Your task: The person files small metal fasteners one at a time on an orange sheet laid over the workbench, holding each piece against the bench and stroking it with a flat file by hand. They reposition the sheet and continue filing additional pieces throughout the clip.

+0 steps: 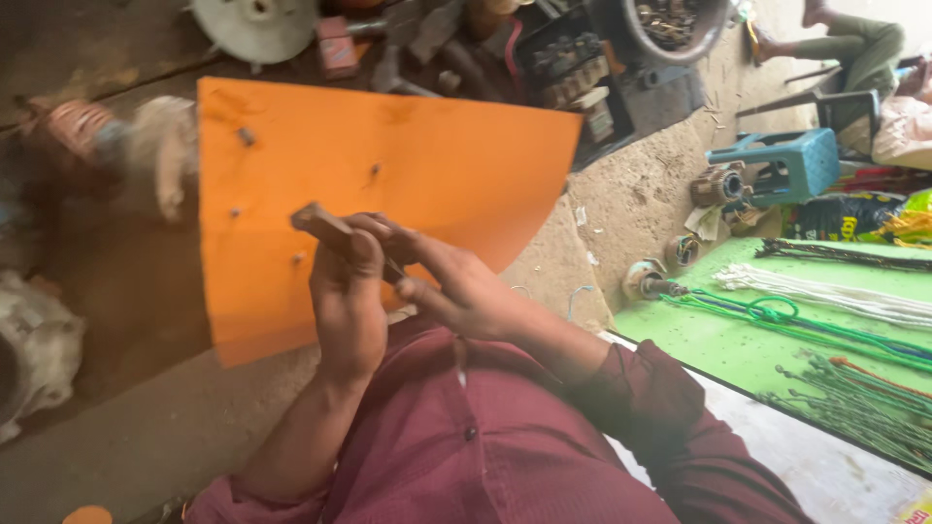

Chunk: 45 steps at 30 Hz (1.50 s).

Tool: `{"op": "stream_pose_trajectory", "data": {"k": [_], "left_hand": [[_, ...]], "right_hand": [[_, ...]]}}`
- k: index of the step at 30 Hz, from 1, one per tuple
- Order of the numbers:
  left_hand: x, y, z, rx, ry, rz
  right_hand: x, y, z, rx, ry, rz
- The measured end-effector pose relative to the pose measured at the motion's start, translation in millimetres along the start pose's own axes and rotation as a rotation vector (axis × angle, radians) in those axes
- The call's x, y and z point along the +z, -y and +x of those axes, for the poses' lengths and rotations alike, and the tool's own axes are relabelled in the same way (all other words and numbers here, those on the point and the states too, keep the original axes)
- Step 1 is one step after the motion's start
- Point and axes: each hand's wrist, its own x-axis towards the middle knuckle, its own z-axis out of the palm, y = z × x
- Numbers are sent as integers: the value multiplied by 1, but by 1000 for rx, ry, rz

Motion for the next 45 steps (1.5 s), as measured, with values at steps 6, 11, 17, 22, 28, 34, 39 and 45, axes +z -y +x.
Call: {"op": "stream_pose_trajectory", "data": {"k": [6, 11, 17, 22, 28, 34, 39, 45], "left_hand": [[47, -16, 29, 385, 353, 924], [20, -18, 23, -16, 65, 723], [-22, 1, -15, 59, -268, 613], [-33, 17, -49, 80, -400, 584], [-31, 22, -60, 90, -517, 671], [-17, 5, -47, 42, -560, 701], [-20, 2, -21, 83, -522, 864], [-26, -2, 42, 319, -261, 1232]], "right_hand": [[-81, -72, -42, 160, -74, 332], [-209, -156, -55, 97, -591, -571], [-285, -238, -39, 348, -506, -935], [-279, -258, -16, 221, -661, -1049], [-261, -249, -13, 276, -620, -1077], [-256, -247, -13, 451, -570, -986], [-256, -251, -19, 501, -511, -1041], [-261, -251, -18, 332, -648, -1112]]}}
